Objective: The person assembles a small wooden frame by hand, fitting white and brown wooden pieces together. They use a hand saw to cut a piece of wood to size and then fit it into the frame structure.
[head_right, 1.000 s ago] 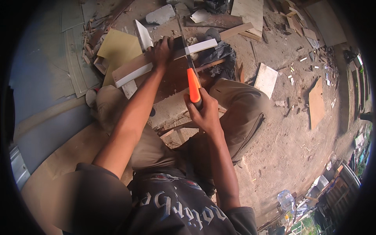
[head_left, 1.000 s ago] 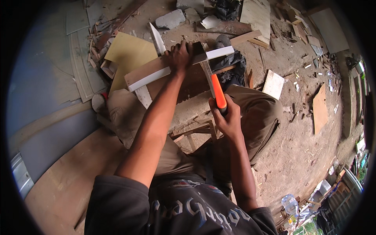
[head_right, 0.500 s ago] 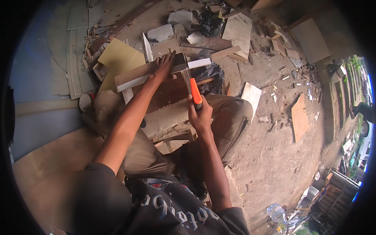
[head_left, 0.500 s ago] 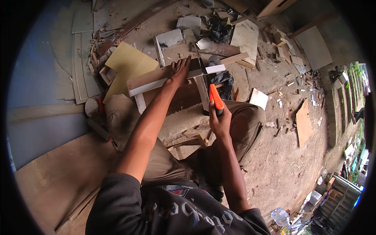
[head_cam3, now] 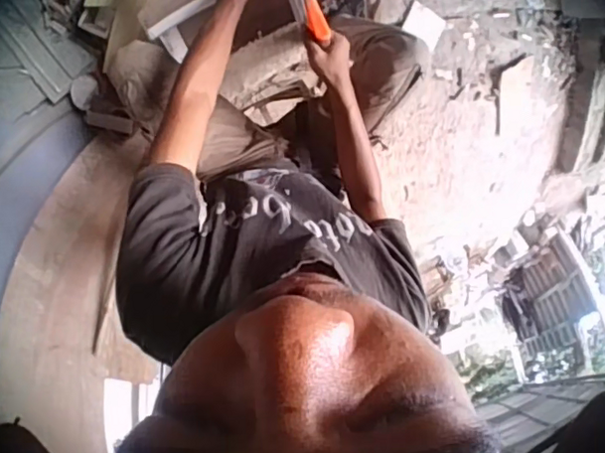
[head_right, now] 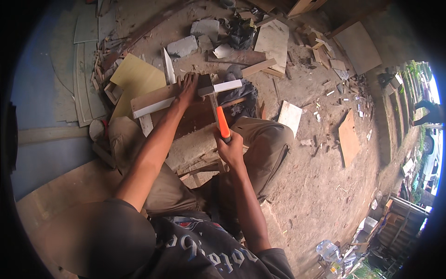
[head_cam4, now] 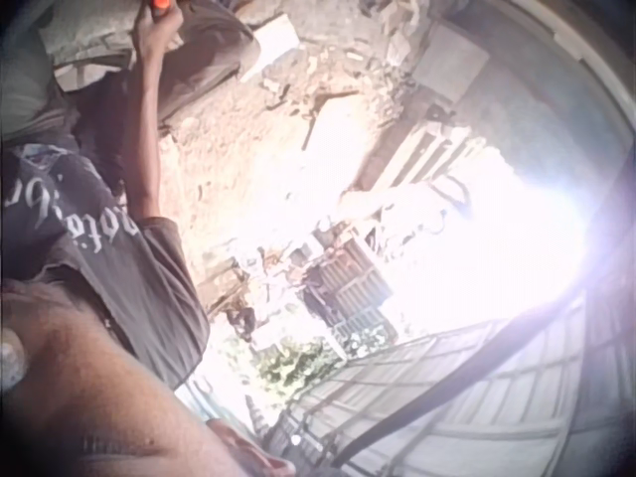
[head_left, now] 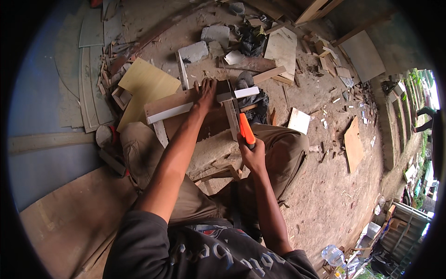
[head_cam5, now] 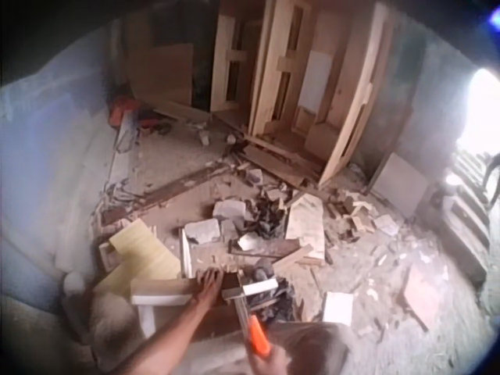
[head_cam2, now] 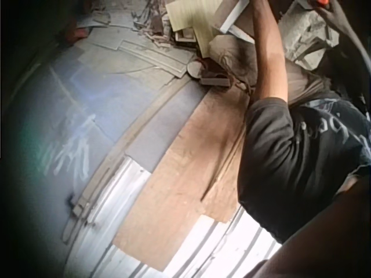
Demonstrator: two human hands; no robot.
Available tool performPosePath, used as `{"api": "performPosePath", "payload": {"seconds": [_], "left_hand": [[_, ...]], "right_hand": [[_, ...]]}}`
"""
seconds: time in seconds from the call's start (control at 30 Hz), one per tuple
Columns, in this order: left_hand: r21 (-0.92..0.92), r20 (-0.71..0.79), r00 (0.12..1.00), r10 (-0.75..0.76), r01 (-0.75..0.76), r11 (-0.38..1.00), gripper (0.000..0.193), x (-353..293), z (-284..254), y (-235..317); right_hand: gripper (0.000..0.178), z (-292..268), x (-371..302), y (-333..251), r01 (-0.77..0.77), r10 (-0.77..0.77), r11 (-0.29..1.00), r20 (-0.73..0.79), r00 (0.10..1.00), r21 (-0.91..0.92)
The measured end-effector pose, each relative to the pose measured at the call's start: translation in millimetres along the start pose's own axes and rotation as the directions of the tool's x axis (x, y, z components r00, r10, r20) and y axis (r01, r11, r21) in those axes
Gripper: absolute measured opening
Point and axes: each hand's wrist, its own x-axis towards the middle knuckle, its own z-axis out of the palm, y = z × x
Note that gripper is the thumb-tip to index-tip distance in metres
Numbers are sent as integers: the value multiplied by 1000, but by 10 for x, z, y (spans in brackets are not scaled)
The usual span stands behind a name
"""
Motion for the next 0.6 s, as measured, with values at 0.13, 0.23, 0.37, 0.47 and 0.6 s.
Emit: {"api": "performPosePath", "payload": {"seconds": [0.13,0.23,0.37,0.47,0.6], "left_hand": [[-11,98,995,-34,35,999,103,4,-101,70],[-7,43,995,-88,89,996,94,26,-66,125],[-13,39,995,-92,93,996,88,77,-39,56],[-10,197,973,-119,123,992,91,116,-160,133],[-45,96,988,-123,128,991,87,65,-149,131]], "right_hand": [[36,-73,31,-11,-79,78,994,15,997,82],[35,-88,63,-54,-81,80,996,24,997,46],[32,-21,45,-106,-86,85,996,23,996,36],[24,-34,-173,-115,-79,77,992,-17,997,-98],[14,-338,-775,-344,-89,91,993,32,995,-77]]}}
